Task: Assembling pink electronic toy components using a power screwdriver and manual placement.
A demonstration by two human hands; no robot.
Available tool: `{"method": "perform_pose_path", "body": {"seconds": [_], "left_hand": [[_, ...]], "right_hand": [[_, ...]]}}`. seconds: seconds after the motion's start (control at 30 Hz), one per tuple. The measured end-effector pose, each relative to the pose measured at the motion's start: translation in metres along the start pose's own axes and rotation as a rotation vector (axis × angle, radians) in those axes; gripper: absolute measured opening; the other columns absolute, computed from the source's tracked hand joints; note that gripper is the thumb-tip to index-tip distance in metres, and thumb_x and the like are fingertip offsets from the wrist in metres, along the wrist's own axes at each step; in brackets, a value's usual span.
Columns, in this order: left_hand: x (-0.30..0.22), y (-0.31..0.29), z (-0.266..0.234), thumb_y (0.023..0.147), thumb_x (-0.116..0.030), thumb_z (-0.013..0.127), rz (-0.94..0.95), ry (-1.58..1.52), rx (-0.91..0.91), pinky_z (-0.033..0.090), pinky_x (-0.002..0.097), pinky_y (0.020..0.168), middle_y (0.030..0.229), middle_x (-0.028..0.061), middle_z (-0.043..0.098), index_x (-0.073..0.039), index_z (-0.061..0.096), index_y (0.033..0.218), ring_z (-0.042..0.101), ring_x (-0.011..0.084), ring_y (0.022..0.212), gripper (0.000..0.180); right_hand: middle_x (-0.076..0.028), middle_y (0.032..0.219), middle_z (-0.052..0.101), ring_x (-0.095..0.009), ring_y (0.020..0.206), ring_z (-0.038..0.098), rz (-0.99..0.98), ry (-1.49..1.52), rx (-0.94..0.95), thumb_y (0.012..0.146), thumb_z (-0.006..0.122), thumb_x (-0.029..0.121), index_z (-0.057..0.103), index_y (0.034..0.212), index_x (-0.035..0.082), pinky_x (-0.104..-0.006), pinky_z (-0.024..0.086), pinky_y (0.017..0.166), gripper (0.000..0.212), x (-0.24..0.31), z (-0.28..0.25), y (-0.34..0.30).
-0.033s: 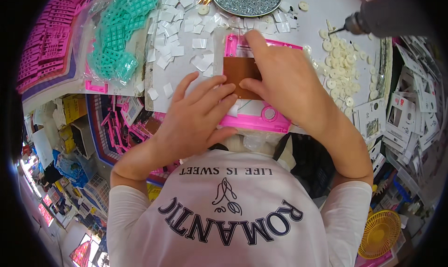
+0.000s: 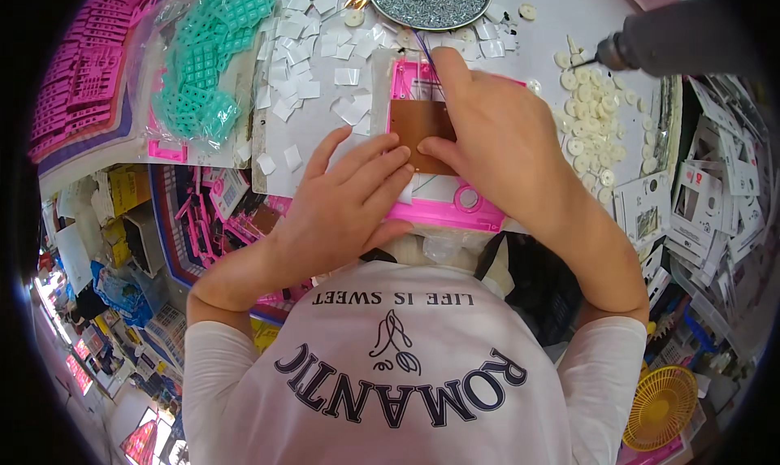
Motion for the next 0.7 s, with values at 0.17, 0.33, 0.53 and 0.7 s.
{"method": "perform_pose_path", "body": {"seconds": [0.17,0.33,0.53,0.7], "left_hand": [[0.000,0.004,0.006,0.085,-0.048,0.069,0.088,0.062,0.048,0.029,0.0532,0.115,0.128,0.0090,0.062,-0.004,0.062,0.128,0.051,0.0248,0.133,0.062],[0.004,0.010,0.009,0.083,-0.048,0.071,0.071,-0.006,0.096,0.034,0.0493,0.111,0.128,0.0086,0.062,-0.004,0.063,0.128,0.052,0.0240,0.131,0.064],[0.016,0.032,-0.005,0.081,-0.034,0.076,0.169,-0.171,0.193,0.048,0.0405,0.091,0.115,0.0094,0.068,-0.004,0.070,0.112,0.063,0.0235,0.111,0.043],[0.103,0.124,-0.046,0.083,-0.020,0.074,-0.021,-0.118,-0.353,0.052,0.0365,0.068,0.085,0.0055,0.072,-0.010,0.074,0.091,0.068,0.0271,0.077,0.013]], "right_hand": [[-0.021,0.135,0.059,-0.038,0.126,0.056,-0.365,-0.045,-0.260,0.071,0.082,0.010,0.056,0.134,-0.001,-0.0444,0.049,0.102,0.070,0.012,0.001,-0.037],[-0.023,0.146,0.052,-0.037,0.137,0.049,-0.329,-0.164,-0.121,0.079,0.075,0.019,0.057,0.133,-0.008,-0.0475,0.040,0.113,0.064,0.025,0.040,-0.060],[-0.027,0.140,0.055,-0.038,0.136,0.047,-0.415,-0.348,-0.051,0.081,0.073,0.032,0.061,0.126,-0.013,-0.0513,0.036,0.114,0.065,0.033,0.036,-0.052],[-0.028,0.136,0.057,-0.039,0.135,0.044,-0.403,-0.422,-0.058,0.079,0.073,0.037,0.060,0.124,-0.015,-0.0540,0.031,0.115,0.070,0.038,0.038,-0.052]]}}
Point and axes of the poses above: each hand's wrist, its own y-axis towards the middle knuckle, its own z-axis out of the palm, x = y × z, the point moved 7 cm from there along y, towards the middle knuckle
